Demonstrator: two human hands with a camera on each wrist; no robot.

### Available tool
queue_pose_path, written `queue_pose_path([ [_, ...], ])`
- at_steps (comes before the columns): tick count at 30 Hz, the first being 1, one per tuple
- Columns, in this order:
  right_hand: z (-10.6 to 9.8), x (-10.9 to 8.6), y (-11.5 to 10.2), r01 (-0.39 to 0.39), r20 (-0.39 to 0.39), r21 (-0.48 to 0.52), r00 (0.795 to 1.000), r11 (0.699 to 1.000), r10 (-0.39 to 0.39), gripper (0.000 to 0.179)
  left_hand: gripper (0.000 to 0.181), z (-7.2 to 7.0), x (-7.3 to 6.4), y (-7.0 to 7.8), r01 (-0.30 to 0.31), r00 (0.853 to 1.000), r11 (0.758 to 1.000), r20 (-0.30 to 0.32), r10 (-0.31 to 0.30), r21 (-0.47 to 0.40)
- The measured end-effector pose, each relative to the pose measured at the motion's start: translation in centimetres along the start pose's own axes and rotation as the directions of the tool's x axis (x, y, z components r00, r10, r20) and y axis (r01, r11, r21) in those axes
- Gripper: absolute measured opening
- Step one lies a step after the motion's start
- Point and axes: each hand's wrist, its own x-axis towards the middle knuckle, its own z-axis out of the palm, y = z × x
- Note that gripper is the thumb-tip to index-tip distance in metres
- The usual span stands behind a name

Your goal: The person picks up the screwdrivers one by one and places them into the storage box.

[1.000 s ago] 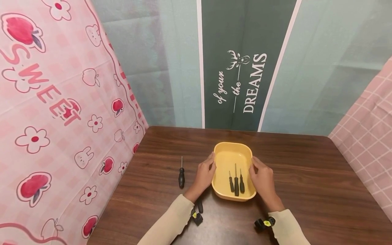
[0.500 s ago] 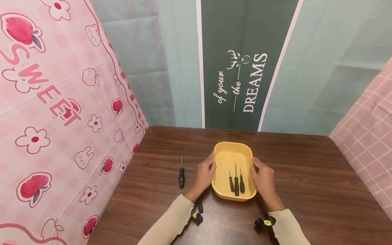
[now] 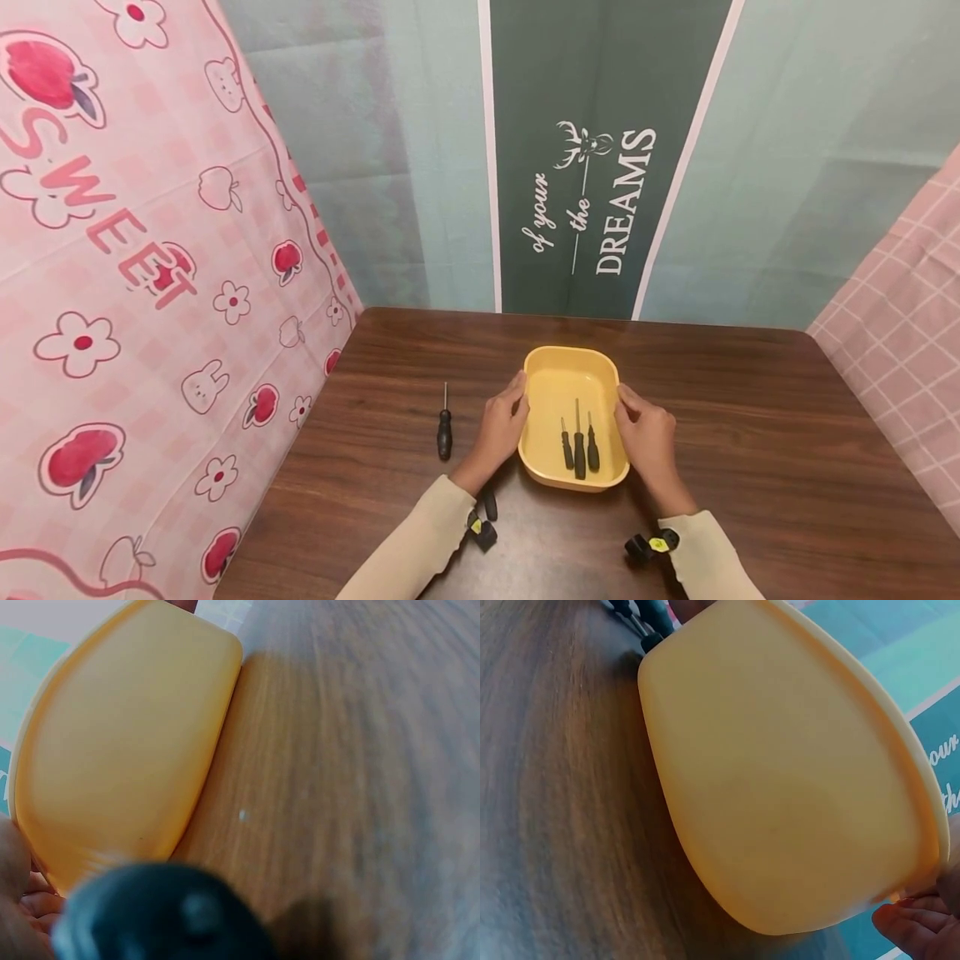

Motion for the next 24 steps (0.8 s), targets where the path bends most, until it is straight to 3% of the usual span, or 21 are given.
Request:
queue_pose_path([
  [14,0.24,0.16,-0.01,-0.029,0.02,0.026,0.999,0.999,0.028,0.031,0.041,-0.02,0.09,-0.04,0.019,1.0,1.0,0.003,-0.019,-0.019],
  [24,0.51,-0.01,0.14,-0.117,0.011,0.187,0.993,0.975,0.117,0.028,0.042,-0.05,-0.04,-0.03,0.034,0.999,0.999,0.017,-0.033,-0.023],
])
